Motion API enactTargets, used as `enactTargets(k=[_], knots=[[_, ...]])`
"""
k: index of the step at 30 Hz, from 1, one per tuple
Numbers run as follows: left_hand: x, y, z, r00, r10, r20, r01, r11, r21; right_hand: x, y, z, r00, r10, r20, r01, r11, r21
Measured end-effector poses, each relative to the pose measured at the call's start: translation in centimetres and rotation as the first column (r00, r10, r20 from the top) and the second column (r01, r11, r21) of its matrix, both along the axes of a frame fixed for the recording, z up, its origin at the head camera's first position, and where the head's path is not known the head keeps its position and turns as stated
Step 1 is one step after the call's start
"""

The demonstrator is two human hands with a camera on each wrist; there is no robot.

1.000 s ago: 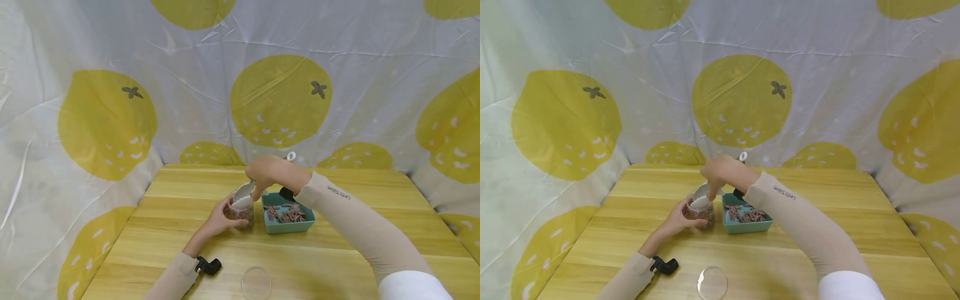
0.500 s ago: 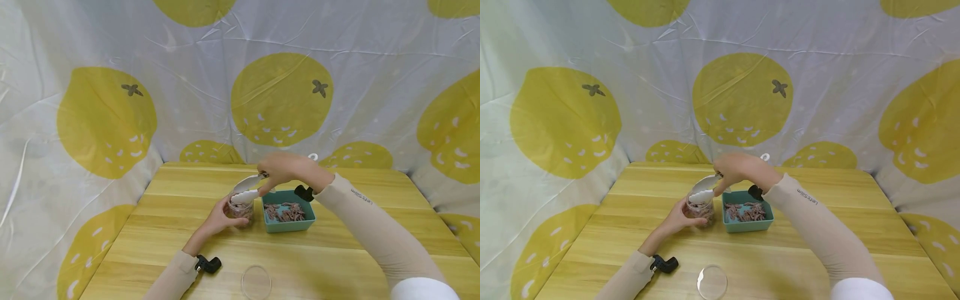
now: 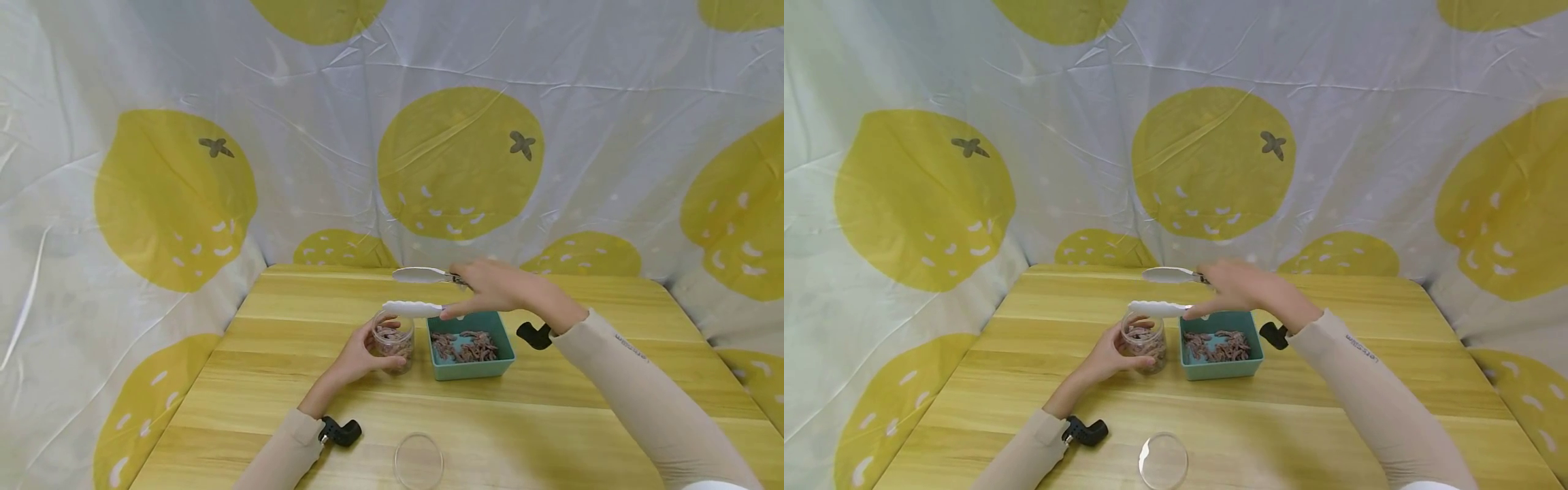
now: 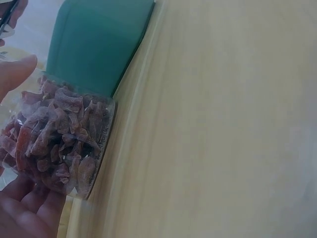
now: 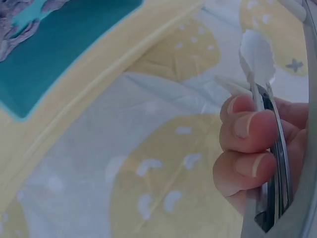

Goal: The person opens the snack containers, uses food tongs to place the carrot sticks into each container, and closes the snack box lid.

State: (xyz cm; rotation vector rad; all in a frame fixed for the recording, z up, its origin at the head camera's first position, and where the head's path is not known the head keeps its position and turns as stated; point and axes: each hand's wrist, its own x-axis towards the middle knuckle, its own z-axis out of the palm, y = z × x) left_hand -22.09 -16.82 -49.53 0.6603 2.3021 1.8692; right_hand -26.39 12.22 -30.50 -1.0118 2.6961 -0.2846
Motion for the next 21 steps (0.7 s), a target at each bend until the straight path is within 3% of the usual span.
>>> enactTargets(k=[7, 12, 21], knots=[[0.1, 0.0, 0.0, 1.000, -0.013, -0.007, 0.013, 1.000, 0.018, 0.3, 3.4, -1.2, 0.993, -0.107, 0.055, 0.113, 0.988, -0.105], [0.2, -0.1, 0.0, 1.000, -0.015, 0.000, 0.015, 1.000, 0.022, 0.4, 5.8, -2.3, 0.986, -0.160, 0.052, 0.167, 0.972, -0.164], [0.2, 0.0, 0.3, 1.000, -0.016, 0.001, 0.016, 1.000, 0.005, 1.3, 10.4, -3.9, 0.942, -0.327, 0.072, 0.335, 0.905, -0.264]])
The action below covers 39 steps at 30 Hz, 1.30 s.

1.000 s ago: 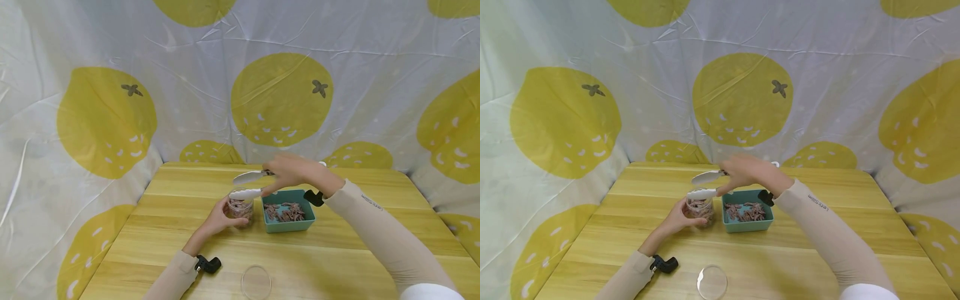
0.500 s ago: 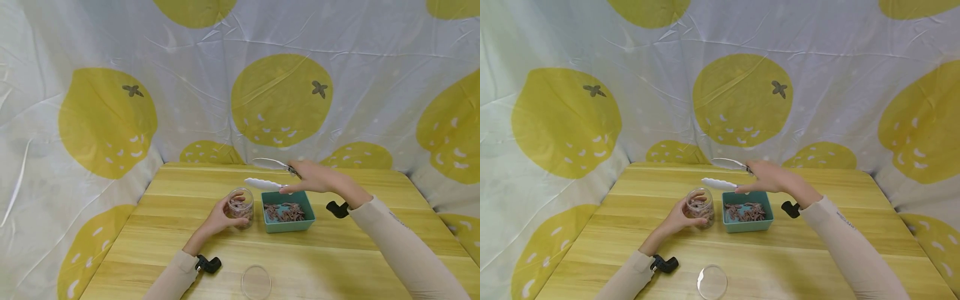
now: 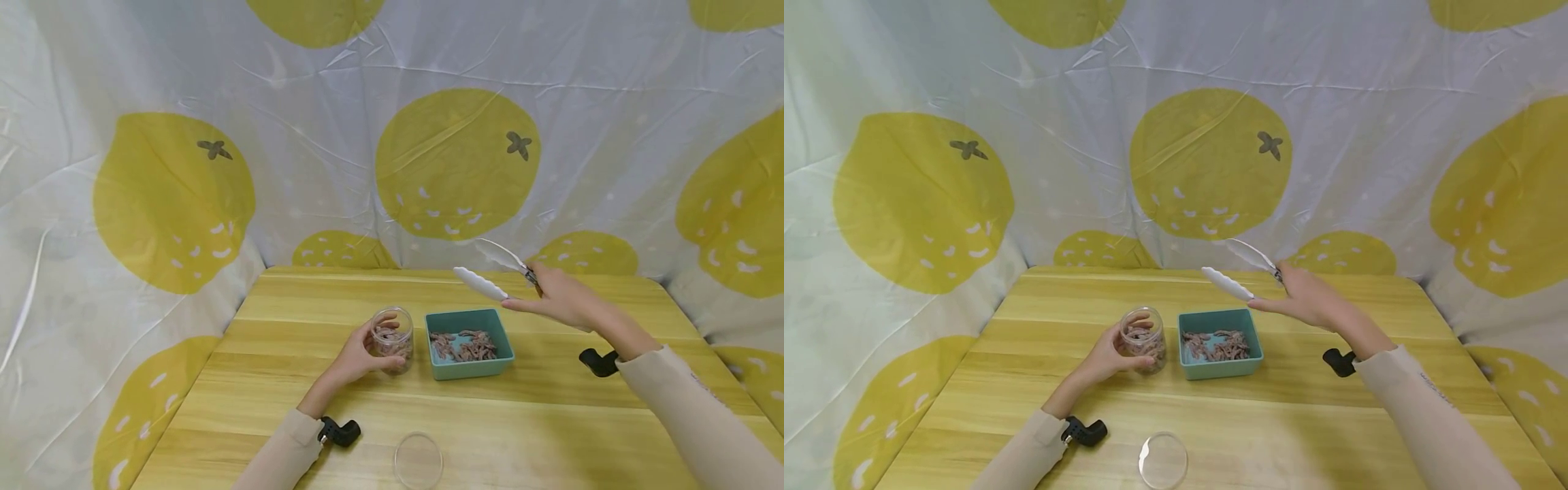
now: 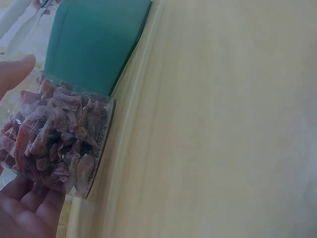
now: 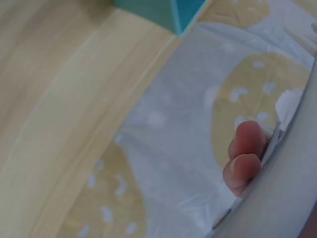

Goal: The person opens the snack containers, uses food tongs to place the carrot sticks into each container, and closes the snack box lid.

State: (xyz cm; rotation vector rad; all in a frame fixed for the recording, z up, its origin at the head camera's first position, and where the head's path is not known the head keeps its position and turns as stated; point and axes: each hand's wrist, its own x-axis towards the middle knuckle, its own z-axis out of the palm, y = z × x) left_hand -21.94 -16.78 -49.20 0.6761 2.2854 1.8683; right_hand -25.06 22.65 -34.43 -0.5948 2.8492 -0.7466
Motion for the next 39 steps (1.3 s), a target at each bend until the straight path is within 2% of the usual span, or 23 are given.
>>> enactTargets(k=[7, 17, 30, 35, 39], knots=[[-0.2, 0.0, -0.2, 1.000, -0.002, 0.006, 0.002, 1.000, -0.001, 1.1, 3.0, -1.1, 0.992, -0.128, -0.008, 0.128, 0.992, 0.015], [0.0, 0.0, -0.2, 1.000, -0.004, -0.009, 0.004, 1.000, 0.003, 2.6, 5.5, -3.7, 0.958, -0.284, 0.027, 0.282, 0.957, 0.063], [-0.1, -0.1, -0.2, 1.000, -0.004, 0.006, 0.004, 1.000, 0.003, 3.9, 7.8, -6.9, 0.912, -0.410, 0.018, 0.402, 0.900, 0.167], [-0.1, -0.2, -0.3, 1.000, -0.005, 0.001, 0.005, 1.000, 0.003, 4.2, 8.2, -7.9, 0.888, -0.456, 0.055, 0.441, 0.880, 0.176], [-0.2, -0.2, -0.3, 1.000, -0.005, -0.002, 0.005, 1.000, 0.005, 4.5, 8.7, -8.6, 0.881, -0.463, 0.093, 0.446, 0.880, 0.162]])
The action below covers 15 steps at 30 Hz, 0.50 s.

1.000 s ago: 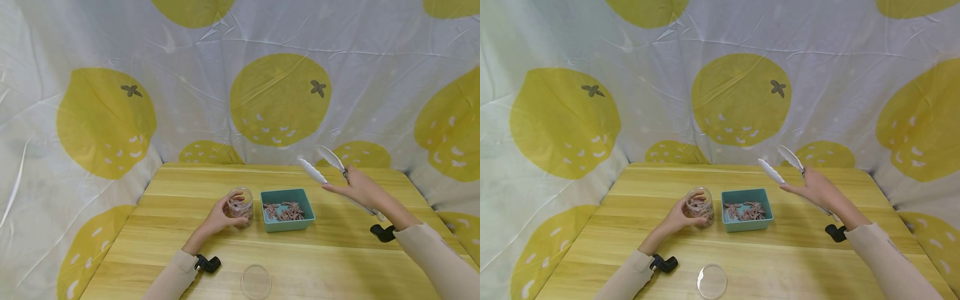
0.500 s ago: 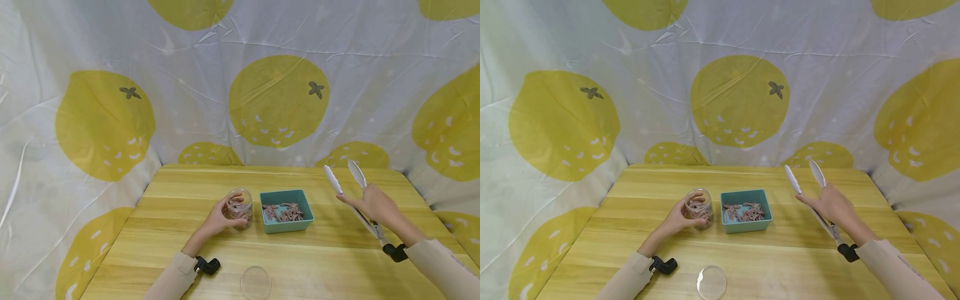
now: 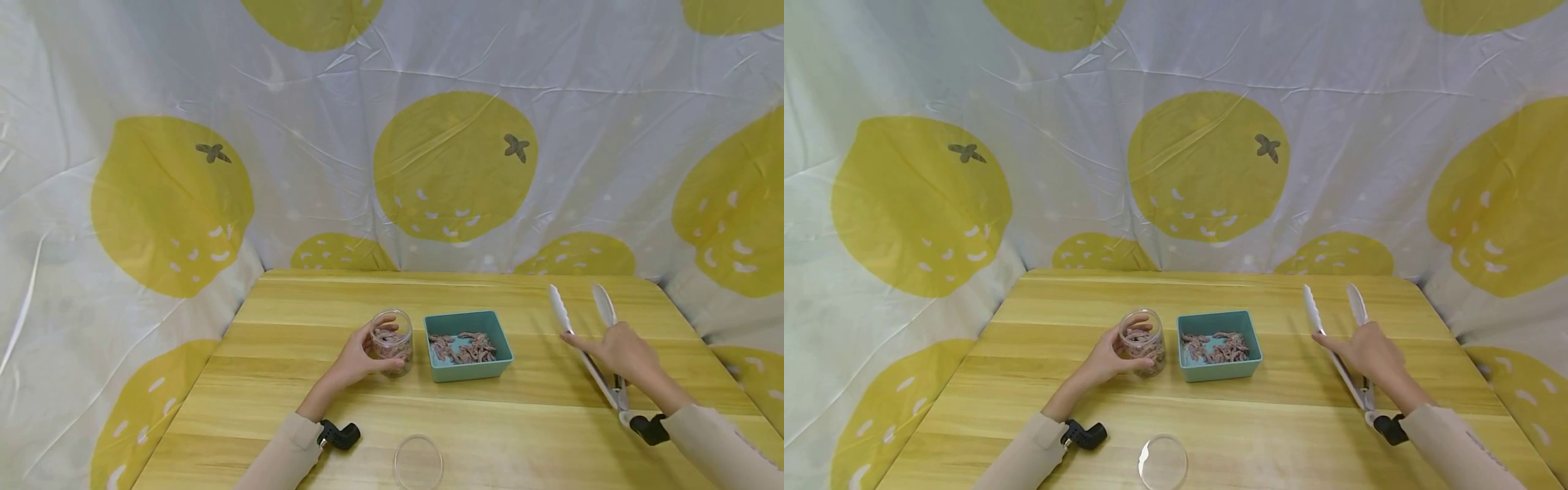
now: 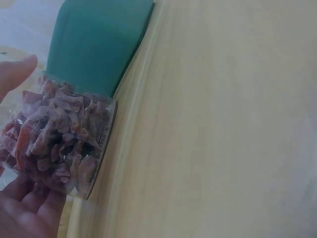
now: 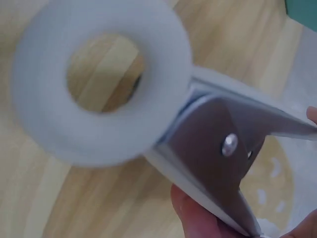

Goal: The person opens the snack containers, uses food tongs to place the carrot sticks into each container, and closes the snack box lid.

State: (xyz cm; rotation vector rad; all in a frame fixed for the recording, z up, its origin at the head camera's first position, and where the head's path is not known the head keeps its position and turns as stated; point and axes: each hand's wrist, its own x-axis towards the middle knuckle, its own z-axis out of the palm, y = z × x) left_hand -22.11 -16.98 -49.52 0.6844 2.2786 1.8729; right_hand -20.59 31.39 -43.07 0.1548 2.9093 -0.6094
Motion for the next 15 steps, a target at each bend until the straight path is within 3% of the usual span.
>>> enactTargets(k=[9, 15], knots=[[0.1, 0.1, 0.1, 1.000, 0.001, 0.010, -0.001, 1.000, 0.003, 0.4, 1.2, -1.0, 0.995, -0.025, 0.093, 0.034, 0.995, -0.094], [0.1, 0.2, 0.1, 1.000, 0.001, 0.012, -0.001, 1.000, -0.001, 0.2, 1.9, -1.3, 0.989, -0.026, 0.143, 0.040, 0.995, -0.089]])
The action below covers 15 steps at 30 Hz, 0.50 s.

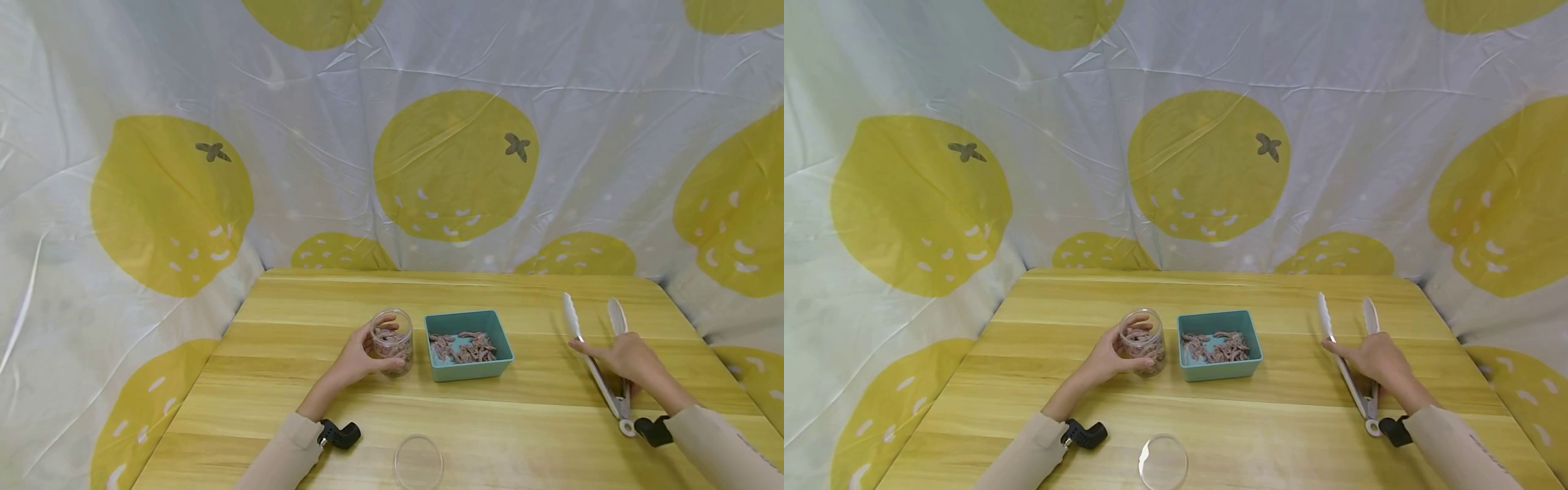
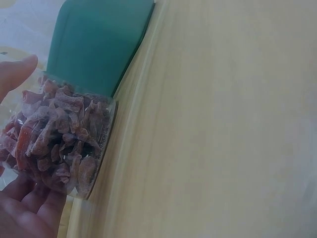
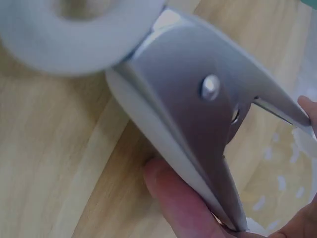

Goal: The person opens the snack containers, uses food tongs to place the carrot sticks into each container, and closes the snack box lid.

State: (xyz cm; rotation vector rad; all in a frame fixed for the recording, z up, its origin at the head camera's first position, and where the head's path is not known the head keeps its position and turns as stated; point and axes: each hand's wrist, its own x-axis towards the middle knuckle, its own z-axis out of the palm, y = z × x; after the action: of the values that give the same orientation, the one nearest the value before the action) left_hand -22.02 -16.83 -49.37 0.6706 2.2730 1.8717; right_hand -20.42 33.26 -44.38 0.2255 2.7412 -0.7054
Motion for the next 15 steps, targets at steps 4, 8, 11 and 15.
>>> enactTargets(k=[4, 8, 11, 15], knots=[[-0.03, -0.06, -0.12, 1.000, 0.000, -0.005, 0.000, 1.000, 0.002, -0.20, 0.19, -0.14, 1.000, 0.002, 0.022, -0.003, 1.000, 0.016], [-0.07, -0.10, -0.31, 1.000, 0.000, -0.008, 0.000, 1.000, 0.002, -0.12, 0.10, -0.23, 1.000, -0.010, 0.018, 0.010, 1.000, 0.020], [-0.08, -0.07, -0.32, 1.000, -0.002, -0.004, 0.002, 1.000, -0.003, 0.05, -0.09, -0.36, 1.000, -0.023, 0.012, 0.022, 1.000, 0.020], [-0.10, -0.02, -0.31, 1.000, -0.005, -0.004, 0.005, 1.000, 0.001, 0.08, -0.26, -0.38, 1.000, -0.023, 0.022, 0.022, 0.999, 0.032]])
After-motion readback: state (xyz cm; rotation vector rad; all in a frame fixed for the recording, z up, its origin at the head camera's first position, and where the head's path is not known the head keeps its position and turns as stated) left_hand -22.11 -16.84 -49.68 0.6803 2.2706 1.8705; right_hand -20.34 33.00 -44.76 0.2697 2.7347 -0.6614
